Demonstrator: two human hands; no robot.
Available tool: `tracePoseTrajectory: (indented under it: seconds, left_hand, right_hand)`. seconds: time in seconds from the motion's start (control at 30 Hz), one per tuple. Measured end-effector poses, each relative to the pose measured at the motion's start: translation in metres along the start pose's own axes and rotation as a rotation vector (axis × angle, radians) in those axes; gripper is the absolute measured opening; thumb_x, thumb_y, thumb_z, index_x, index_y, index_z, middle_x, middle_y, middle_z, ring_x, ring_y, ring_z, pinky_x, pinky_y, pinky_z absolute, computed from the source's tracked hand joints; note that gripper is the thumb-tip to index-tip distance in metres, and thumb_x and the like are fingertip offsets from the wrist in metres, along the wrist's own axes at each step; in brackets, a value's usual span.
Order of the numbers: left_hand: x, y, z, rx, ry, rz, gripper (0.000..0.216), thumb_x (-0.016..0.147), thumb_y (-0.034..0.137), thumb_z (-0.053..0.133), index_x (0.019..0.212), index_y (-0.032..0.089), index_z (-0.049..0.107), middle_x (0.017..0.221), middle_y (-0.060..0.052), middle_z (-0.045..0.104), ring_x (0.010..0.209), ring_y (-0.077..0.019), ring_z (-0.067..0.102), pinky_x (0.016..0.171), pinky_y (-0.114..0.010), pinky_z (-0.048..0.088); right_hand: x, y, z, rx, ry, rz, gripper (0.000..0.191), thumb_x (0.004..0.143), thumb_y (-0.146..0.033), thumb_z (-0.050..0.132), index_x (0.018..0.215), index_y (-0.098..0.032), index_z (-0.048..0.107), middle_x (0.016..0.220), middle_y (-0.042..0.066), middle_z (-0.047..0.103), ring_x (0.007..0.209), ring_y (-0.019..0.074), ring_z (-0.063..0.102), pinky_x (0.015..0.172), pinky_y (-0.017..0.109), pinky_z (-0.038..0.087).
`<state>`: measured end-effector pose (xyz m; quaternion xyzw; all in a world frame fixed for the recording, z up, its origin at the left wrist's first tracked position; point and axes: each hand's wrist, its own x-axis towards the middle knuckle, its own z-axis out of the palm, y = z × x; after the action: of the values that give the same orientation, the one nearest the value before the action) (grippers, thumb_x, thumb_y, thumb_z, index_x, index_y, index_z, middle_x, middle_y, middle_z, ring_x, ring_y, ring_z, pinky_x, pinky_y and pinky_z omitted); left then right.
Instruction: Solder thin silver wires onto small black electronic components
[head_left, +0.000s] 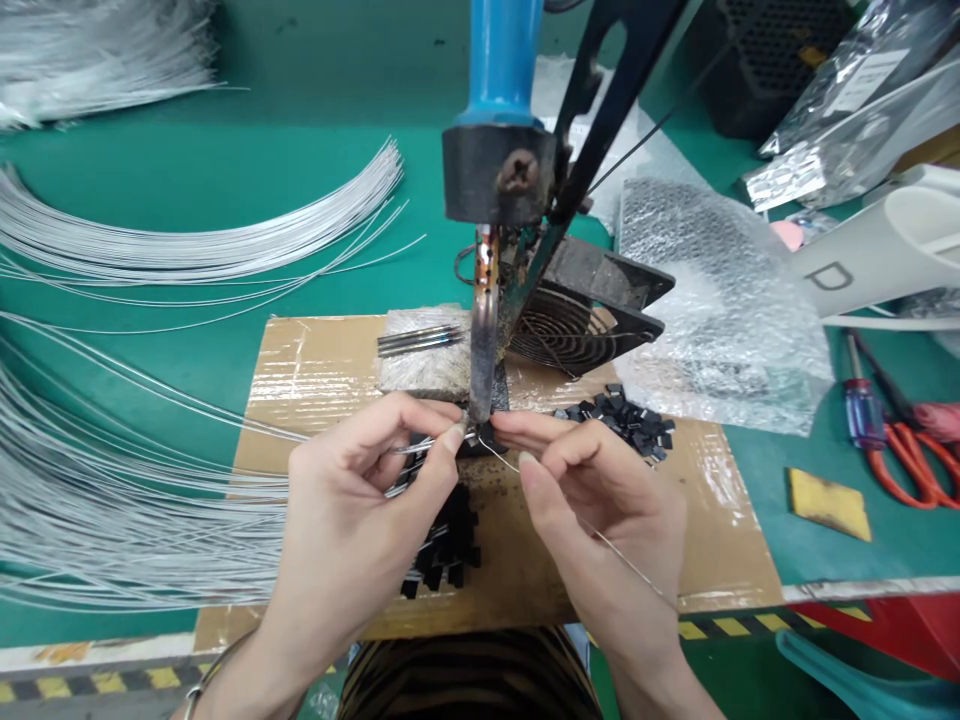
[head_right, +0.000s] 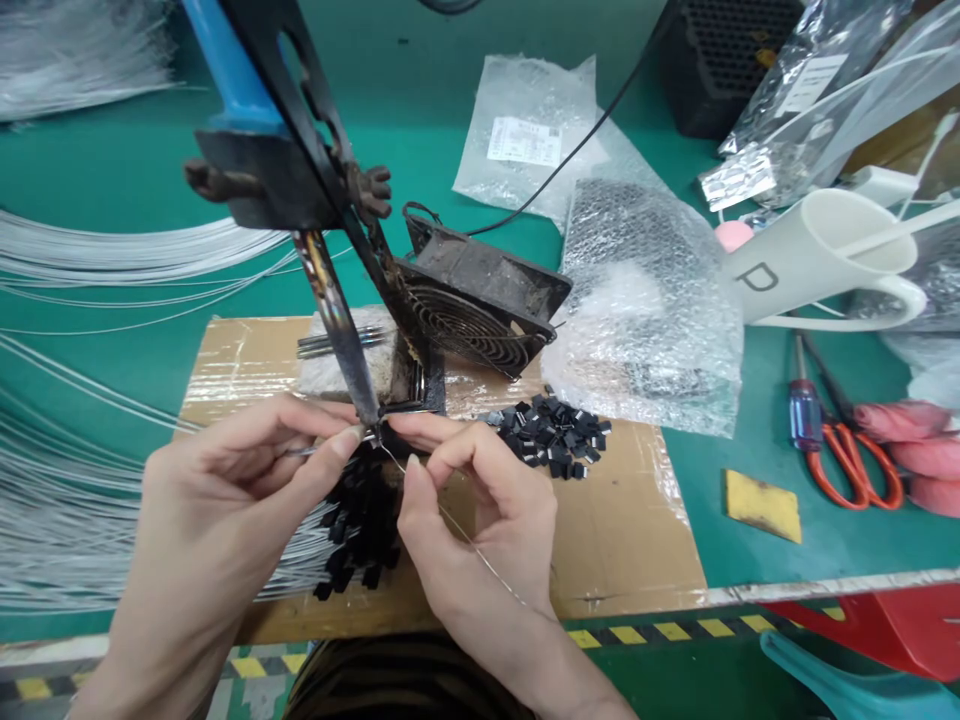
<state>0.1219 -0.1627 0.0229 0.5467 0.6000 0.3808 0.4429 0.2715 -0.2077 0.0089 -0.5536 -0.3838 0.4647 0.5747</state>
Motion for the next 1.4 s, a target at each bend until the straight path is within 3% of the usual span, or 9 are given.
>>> tracePoseTrajectory:
  seconds: [0.2,0.87,1.4]
  left_hand:
    - [-0.0006,-0.0042,0.0,-0.009,-0.003,0.035,0.011,0.088,0.019,0.076,0.078,0.023,0.075,0.088,0.003,0.079,0.07,-0.0098,0.069,0.061,-0.018,0.049]
    - [-0.0007,-0.0086,-0.0023,0.009,0.0,0.09,0.012,0.088,0.015,0.075,0.08,0.024,0.075,0.089,0.004,0.08,0.073,-0.0096,0.071,0.061,-0.016,0.052]
    - [-0.0024,-0.0085,-0.0017,0.027,-0.013,0.102,0.013,0.089,0.014,0.073,0.081,0.025,0.076,0.087,0.005,0.079,0.067,-0.0079,0.067,0.057,-0.016,0.048]
  right_hand:
    - [0.0009,0.0015,-0.0024,-0.033,-0.022,-0.03,0.021,0.095,-0.014,0.071,0.078,-0.025,0.064,0.116,0.003,0.082,0.114,0.0209,0.077,0.102,0.035,0.061]
    - [0.0003,0.0048,-0.0017,-0.036,-0.025,-0.069,0.022,0.095,-0.01,0.071,0.08,-0.025,0.065,0.116,-0.003,0.082,0.111,0.0119,0.077,0.1,0.021,0.059]
    - [-0.002,0.0051,-0.0017,-0.091,-0.016,-0.085,0.022,0.096,-0.012,0.069,0.081,-0.025,0.063,0.117,-0.001,0.081,0.111,0.016,0.076,0.101,0.03,0.058]
